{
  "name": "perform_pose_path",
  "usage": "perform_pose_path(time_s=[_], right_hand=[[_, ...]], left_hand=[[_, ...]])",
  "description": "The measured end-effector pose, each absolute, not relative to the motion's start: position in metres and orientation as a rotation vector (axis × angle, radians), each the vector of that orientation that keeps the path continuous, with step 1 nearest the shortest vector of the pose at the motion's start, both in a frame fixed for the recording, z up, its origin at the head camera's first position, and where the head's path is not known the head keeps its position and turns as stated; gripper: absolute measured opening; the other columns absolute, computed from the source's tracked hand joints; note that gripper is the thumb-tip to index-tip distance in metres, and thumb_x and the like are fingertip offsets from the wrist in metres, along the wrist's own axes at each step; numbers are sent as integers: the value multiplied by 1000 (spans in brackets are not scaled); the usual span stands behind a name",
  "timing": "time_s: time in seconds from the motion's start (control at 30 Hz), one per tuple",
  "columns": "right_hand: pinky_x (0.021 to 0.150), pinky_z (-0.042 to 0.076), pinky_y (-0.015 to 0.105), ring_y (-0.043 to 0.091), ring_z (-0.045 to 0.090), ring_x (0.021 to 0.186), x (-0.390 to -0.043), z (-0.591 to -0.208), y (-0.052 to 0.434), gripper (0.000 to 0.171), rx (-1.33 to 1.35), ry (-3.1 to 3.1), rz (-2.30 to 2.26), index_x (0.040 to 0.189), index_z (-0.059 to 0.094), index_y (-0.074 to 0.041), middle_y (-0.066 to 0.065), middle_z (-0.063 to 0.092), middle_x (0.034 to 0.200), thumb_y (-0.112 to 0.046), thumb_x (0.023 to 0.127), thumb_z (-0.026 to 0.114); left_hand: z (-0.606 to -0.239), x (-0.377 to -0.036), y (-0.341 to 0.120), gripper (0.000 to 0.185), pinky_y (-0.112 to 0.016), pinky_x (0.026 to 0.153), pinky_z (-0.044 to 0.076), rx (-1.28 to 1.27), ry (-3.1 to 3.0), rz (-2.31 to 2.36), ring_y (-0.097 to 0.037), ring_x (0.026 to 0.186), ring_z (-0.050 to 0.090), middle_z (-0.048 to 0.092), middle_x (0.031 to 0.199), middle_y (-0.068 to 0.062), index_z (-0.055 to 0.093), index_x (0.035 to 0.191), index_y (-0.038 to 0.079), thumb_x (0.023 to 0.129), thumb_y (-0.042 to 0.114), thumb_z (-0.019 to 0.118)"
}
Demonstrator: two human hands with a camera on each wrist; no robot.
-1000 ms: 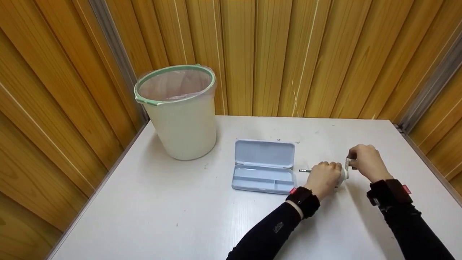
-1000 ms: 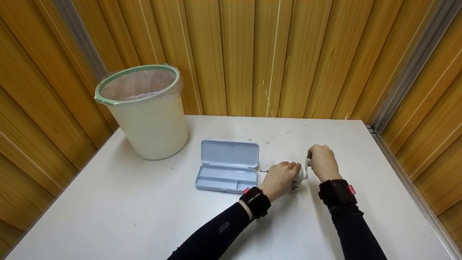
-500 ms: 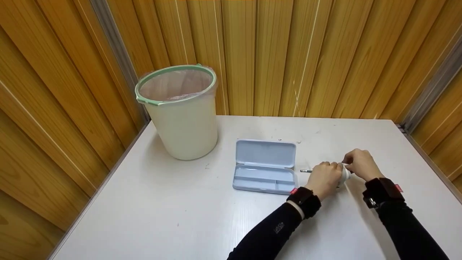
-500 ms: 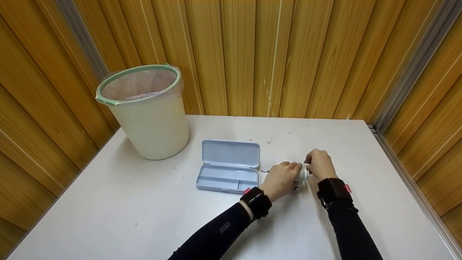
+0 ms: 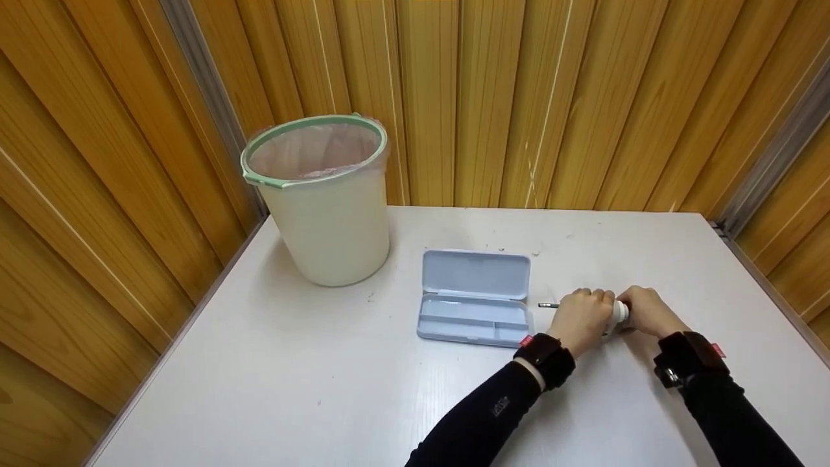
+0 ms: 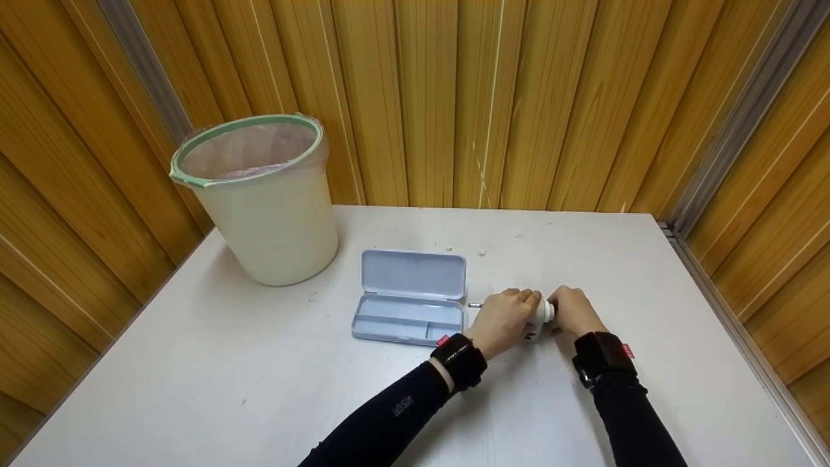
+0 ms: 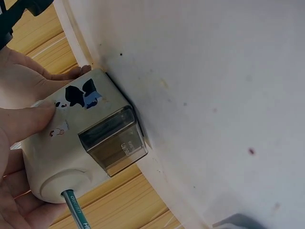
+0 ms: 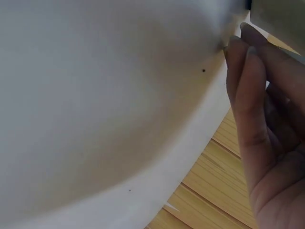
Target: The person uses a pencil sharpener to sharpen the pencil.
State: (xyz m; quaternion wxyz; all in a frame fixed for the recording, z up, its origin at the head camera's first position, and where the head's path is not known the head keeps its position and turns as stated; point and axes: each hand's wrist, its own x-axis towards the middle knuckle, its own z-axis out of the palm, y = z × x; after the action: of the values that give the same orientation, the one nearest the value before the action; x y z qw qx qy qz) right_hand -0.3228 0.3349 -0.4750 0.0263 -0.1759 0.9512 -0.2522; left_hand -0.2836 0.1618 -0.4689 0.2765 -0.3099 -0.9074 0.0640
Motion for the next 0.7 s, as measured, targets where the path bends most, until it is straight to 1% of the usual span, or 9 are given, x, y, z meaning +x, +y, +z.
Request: perform_pose_path(time_s=[0.1, 0.23, 0.33, 0.5, 0.7], right_hand=[[54, 51, 28, 15, 60, 59, -317, -477, 336, 17, -546, 2900, -808, 71, 69, 5, 13, 70, 67, 1, 63, 83], [51, 48, 26, 13, 58, 55, -306, -475, 336, 20, -521, 2840, -825, 69, 65, 0, 4, 67, 62, -7, 65, 84], [51, 51, 25, 13, 61, 54, -299, -471, 335, 19, -489, 2776, -862, 71, 65, 1, 4, 68, 63, -6, 66, 82], [52, 53, 24, 12, 64, 53, -287, -460, 336, 16, -518, 2704, -893, 70, 65, 3, 5, 67, 63, -2, 68, 81], [49, 52, 22, 13, 65, 52, -274, -441, 336, 18, -601, 2720, -835, 66, 62, 1, 2, 64, 62, 0, 71, 80]], left_hand=[[-469, -284, 162, 22, -14, 67, 52, -839, -2444, 156, -2, 77, 63, 67, 91, 13, 66, 103, 21, 85, 33, 68], [-469, -285, 162, 21, -14, 68, 52, -831, -2445, 163, -2, 78, 63, 68, 91, 13, 67, 104, 22, 85, 31, 69], [-469, -285, 162, 20, -14, 69, 52, -810, -2446, 190, -2, 79, 64, 68, 93, 14, 67, 106, 23, 87, 28, 68], [-470, -285, 163, 17, -14, 68, 53, -784, -2449, 219, -1, 80, 64, 68, 92, 15, 67, 106, 24, 90, 26, 65], [-469, -284, 163, 24, -14, 69, 52, -795, -2474, 212, -1, 81, 64, 68, 93, 15, 66, 107, 24, 85, 33, 70]])
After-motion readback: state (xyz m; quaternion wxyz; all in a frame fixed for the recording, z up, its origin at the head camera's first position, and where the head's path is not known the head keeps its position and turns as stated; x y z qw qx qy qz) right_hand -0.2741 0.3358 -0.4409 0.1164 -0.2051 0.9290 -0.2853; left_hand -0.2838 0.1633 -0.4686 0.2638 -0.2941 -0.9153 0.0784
